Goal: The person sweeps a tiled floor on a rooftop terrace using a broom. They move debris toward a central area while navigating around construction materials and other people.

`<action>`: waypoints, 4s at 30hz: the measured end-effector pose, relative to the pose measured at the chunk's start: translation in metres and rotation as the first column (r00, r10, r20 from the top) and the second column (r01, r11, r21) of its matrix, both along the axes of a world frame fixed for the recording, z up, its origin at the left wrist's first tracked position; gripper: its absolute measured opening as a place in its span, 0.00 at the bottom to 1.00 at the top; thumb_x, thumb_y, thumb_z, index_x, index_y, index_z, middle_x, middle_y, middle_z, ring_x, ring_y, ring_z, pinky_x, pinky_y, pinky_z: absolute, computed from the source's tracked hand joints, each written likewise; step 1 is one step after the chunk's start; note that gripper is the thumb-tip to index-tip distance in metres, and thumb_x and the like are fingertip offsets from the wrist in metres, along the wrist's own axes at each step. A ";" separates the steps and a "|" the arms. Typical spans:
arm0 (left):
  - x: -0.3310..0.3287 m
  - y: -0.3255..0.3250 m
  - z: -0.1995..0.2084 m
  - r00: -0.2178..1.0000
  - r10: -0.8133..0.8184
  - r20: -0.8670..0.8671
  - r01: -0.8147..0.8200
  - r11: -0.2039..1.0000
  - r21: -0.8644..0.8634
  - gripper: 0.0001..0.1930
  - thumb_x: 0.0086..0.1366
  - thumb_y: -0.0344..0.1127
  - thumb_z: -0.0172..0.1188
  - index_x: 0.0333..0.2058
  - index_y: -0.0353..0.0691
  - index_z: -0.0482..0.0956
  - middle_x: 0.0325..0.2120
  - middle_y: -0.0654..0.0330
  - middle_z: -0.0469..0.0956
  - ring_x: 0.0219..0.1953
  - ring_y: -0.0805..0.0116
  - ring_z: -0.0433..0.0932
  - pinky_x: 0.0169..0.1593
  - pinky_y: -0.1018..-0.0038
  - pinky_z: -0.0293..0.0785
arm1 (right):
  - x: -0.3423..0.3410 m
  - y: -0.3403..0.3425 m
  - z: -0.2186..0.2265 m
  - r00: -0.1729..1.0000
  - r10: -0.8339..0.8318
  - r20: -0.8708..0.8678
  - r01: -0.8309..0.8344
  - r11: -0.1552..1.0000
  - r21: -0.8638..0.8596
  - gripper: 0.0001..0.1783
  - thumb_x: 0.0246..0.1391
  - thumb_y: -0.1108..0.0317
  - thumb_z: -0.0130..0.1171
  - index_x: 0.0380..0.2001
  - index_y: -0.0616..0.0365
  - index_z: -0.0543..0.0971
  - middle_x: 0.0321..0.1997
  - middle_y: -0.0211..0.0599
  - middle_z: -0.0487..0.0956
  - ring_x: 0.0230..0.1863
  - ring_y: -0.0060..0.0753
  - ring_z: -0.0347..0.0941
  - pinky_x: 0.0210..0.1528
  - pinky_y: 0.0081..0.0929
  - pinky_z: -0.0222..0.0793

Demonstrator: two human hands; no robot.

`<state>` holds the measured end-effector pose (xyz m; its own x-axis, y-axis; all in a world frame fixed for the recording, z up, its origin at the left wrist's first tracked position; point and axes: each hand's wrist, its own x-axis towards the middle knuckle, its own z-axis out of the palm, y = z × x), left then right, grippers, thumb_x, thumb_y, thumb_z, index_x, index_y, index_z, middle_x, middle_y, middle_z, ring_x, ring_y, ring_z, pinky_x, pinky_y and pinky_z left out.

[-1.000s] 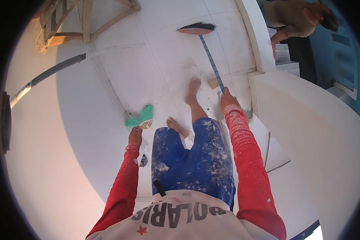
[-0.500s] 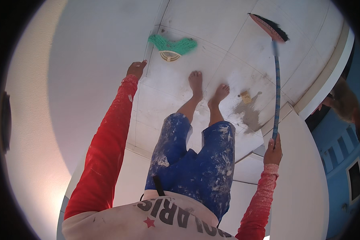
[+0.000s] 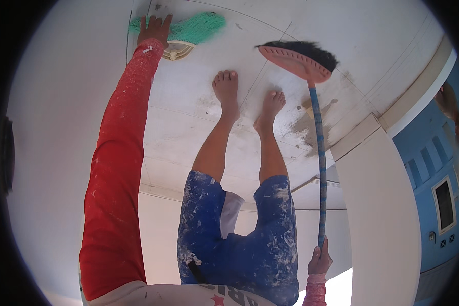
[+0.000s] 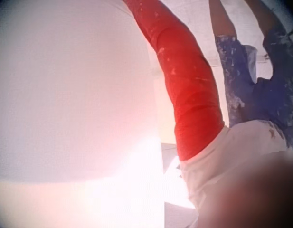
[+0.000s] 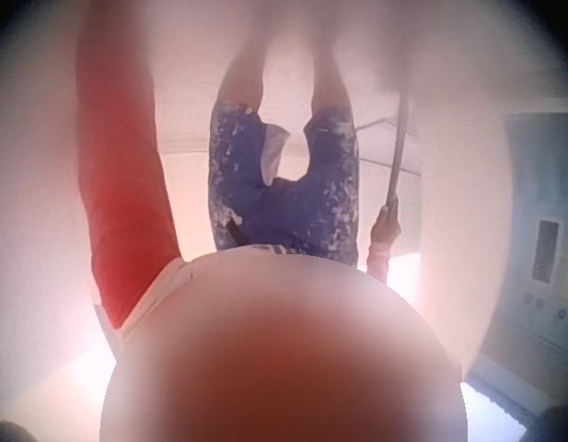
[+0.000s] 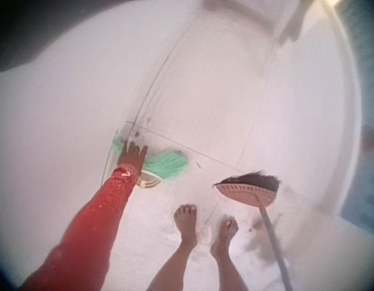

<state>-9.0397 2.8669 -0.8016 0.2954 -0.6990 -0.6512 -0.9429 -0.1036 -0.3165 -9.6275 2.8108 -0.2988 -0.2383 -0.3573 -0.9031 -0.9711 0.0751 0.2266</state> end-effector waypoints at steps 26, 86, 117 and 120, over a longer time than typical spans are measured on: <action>-0.065 -0.034 0.187 0.826 0.550 -0.122 -0.563 0.812 -0.156 0.39 0.55 0.47 0.63 0.61 0.39 0.59 0.53 0.44 0.69 0.55 0.48 0.70 0.56 0.57 0.68 | -0.084 0.013 -0.114 0.928 -0.361 0.087 0.370 0.881 -0.296 0.25 0.61 0.51 0.46 0.61 0.34 0.63 0.34 0.48 0.81 0.37 0.58 0.76 0.42 0.51 0.70; -0.345 0.459 0.370 0.462 0.866 -0.191 -0.840 0.496 0.218 0.19 0.60 0.51 0.54 0.41 0.42 0.79 0.38 0.46 0.80 0.43 0.47 0.78 0.49 0.60 0.73 | -0.255 0.326 -0.029 0.838 -0.520 0.164 0.545 0.795 -0.266 0.22 0.63 0.60 0.44 0.57 0.55 0.70 0.47 0.50 0.78 0.48 0.53 0.75 0.51 0.41 0.68; -0.450 0.584 0.375 -0.082 0.997 0.002 -0.803 -0.068 0.592 0.19 0.62 0.48 0.56 0.46 0.44 0.77 0.38 0.48 0.81 0.41 0.52 0.80 0.45 0.63 0.74 | 0.140 0.120 -0.281 0.862 0.330 0.384 -0.300 0.944 -0.137 0.25 0.64 0.54 0.39 0.64 0.31 0.58 0.50 0.47 0.77 0.51 0.56 0.73 0.53 0.48 0.69; -0.442 0.587 0.376 -0.005 0.988 -0.152 -0.876 0.069 0.477 0.18 0.62 0.48 0.56 0.45 0.43 0.78 0.34 0.48 0.81 0.39 0.53 0.81 0.44 0.63 0.74 | 0.147 0.135 -0.313 0.892 0.306 0.332 -0.338 0.940 0.042 0.25 0.63 0.55 0.39 0.63 0.32 0.57 0.49 0.47 0.77 0.52 0.52 0.74 0.52 0.45 0.71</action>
